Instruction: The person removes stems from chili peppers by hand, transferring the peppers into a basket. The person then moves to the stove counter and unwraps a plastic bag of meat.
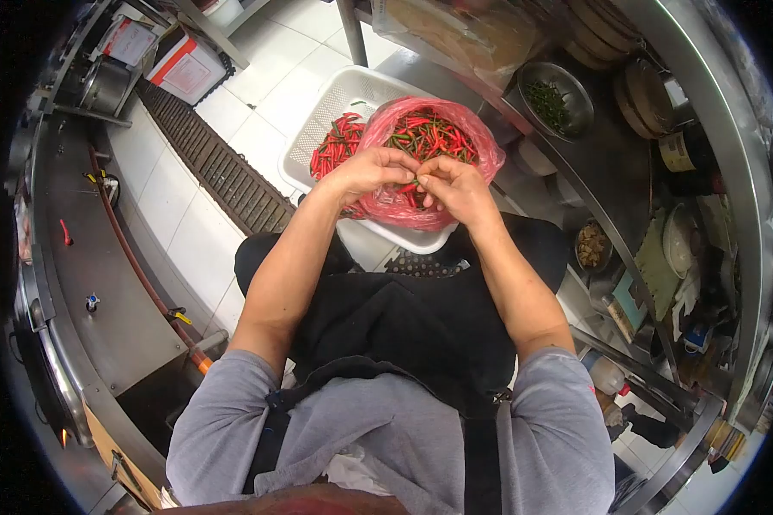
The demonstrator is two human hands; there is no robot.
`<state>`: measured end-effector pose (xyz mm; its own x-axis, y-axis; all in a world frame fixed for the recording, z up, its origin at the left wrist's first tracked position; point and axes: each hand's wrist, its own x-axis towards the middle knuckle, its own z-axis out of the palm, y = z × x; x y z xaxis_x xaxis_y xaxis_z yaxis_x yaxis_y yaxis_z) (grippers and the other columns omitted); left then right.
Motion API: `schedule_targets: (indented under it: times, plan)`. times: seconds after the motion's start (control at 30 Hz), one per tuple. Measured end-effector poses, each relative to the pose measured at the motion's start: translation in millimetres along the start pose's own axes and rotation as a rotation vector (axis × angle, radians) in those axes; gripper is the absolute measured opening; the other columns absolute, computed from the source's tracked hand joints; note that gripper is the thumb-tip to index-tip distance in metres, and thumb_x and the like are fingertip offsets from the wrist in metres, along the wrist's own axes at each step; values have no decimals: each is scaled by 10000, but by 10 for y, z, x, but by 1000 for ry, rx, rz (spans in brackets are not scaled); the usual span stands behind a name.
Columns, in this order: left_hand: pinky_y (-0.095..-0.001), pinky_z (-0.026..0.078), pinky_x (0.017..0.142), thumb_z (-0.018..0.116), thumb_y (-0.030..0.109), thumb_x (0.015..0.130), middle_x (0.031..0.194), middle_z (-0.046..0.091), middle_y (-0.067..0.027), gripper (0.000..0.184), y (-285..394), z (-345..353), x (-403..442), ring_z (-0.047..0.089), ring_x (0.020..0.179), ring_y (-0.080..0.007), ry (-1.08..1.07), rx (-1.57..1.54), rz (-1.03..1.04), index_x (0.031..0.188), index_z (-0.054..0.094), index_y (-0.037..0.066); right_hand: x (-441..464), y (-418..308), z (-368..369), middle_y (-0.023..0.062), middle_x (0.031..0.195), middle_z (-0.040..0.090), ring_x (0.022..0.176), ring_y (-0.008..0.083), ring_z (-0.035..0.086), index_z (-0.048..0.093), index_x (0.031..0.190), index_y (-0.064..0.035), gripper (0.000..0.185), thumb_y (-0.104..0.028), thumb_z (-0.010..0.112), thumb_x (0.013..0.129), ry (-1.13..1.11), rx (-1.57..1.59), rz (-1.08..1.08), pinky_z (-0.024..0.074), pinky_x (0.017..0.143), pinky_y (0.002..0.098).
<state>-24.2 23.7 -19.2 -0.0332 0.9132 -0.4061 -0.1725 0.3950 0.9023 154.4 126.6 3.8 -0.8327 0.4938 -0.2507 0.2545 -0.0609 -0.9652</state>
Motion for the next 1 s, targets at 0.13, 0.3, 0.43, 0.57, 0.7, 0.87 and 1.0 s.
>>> schedule_targets:
  times: [0.13,0.3,0.43,0.57,0.7,0.87,1.0]
  plan:
    - [-233,452,750,658,112,842,888,661,-16,187,-38,24,34,584,824,-86,-23,21,37,1009,667,29,-13,50,0,21,783,646,623,87,606,623,981,-2,118,-67,602,885,13,-70,-53,462,559,223]
    - [-235,451,746,665,98,835,869,646,-15,178,6,57,13,583,824,-90,3,5,61,997,636,28,-11,170,32,20,755,645,620,91,607,633,958,-6,106,-55,626,865,101,-30,-120,464,557,224]
    - [-232,447,707,665,128,856,862,635,-16,167,40,97,-6,579,797,-89,100,-14,82,982,610,33,-27,149,64,21,763,645,624,90,611,634,959,-12,112,-70,621,864,241,-20,-188,463,552,222]
    - [-226,452,641,654,154,880,840,630,-24,171,67,104,-34,592,763,-100,112,-126,58,996,584,50,-2,148,33,22,784,645,644,94,620,639,968,-22,116,-77,613,869,272,98,-177,460,546,218]
    - [-219,443,582,633,153,895,827,630,-32,182,41,151,-26,602,734,-104,74,-201,57,1025,557,50,1,144,40,21,793,645,657,99,625,639,969,-28,110,-72,607,874,282,171,-169,460,545,218]
    - [-205,406,505,614,142,907,786,628,-34,184,-4,164,14,594,640,-94,127,-150,76,1027,529,31,-23,136,41,67,834,667,683,152,653,659,1024,-36,165,-83,618,871,264,-192,-217,497,596,276]
    - [-197,386,484,620,135,901,757,620,-23,174,29,151,-6,572,595,-83,177,-82,49,1010,532,32,-15,128,60,116,889,646,795,297,640,691,1027,-113,221,-147,685,809,292,-740,-519,519,680,391]
